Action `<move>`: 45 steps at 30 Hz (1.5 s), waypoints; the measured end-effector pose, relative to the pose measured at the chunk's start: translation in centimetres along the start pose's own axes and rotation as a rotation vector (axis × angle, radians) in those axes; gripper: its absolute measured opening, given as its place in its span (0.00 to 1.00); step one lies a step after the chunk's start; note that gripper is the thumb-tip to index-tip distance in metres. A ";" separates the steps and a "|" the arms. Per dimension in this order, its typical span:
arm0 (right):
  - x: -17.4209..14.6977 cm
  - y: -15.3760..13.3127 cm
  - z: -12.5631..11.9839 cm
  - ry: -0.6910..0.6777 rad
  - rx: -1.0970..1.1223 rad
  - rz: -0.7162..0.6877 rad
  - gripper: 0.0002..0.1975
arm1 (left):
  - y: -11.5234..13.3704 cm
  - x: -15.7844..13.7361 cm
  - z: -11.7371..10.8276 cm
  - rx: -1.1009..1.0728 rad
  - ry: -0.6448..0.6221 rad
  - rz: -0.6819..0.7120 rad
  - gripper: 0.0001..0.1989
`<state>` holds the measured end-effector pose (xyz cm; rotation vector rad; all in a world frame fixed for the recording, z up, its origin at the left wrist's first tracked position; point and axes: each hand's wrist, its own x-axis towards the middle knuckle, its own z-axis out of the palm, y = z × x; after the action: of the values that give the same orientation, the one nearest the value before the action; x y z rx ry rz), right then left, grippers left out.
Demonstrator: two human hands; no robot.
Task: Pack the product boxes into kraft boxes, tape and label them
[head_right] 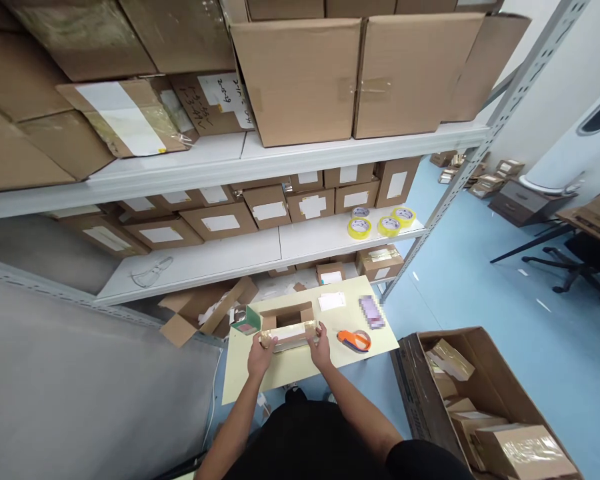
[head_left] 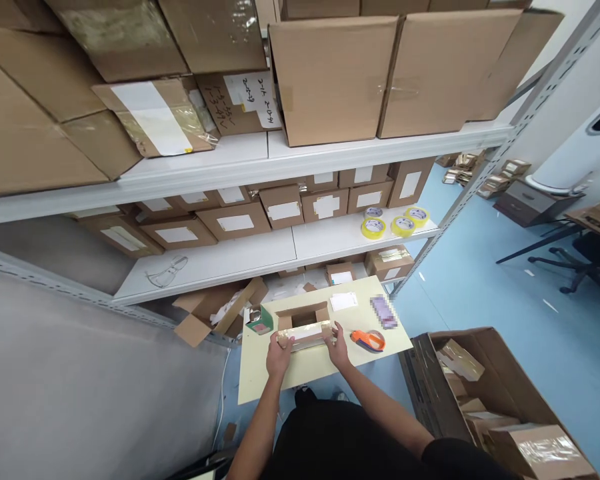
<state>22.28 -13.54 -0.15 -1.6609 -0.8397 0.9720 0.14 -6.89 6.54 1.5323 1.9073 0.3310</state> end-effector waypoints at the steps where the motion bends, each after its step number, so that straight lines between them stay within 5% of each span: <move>1: 0.1 0.1 0.0 -0.002 -0.007 0.017 0.40 | 0.2 0.1 -0.3 0.025 -0.005 -0.009 0.41; 8: 1.8 -1.0 -0.8 -0.067 -0.046 0.084 0.49 | 4.5 1.9 -3.0 0.278 -0.056 0.147 0.58; 13: 2.3 -1.0 -1.1 -0.130 -0.045 0.109 0.51 | 6.5 2.6 -3.5 0.475 -0.067 0.208 0.57; 16: 2.1 -1.0 -1.5 -0.159 -0.068 0.085 0.49 | 6.0 1.9 -2.9 0.544 -0.003 0.269 0.43; 19: 1.9 -0.7 -1.8 -0.160 -0.099 0.040 0.45 | 4.6 0.9 -1.8 0.551 -0.079 0.298 0.33; 28: 2.8 0.5 -2.3 -0.207 -0.033 0.067 0.46 | 2.9 2.4 -1.9 0.519 -0.458 0.179 0.47; 33: 3.8 1.0 -6.5 0.025 -0.134 0.100 0.43 | 3.1 4.1 -1.8 0.546 -0.509 0.174 0.50; 38: 4.3 2.9 -12.9 0.191 -0.307 0.205 0.31 | 2.5 4.3 -0.8 0.565 -0.449 0.249 0.61; 45: 2.4 7.1 -15.4 0.025 -0.301 0.302 0.14 | 2.2 1.0 0.7 0.548 -0.113 0.370 0.54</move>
<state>37.73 -19.52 -4.70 -2.0990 -0.7596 1.0649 2.20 -5.50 6.90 2.2185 1.6969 -0.1399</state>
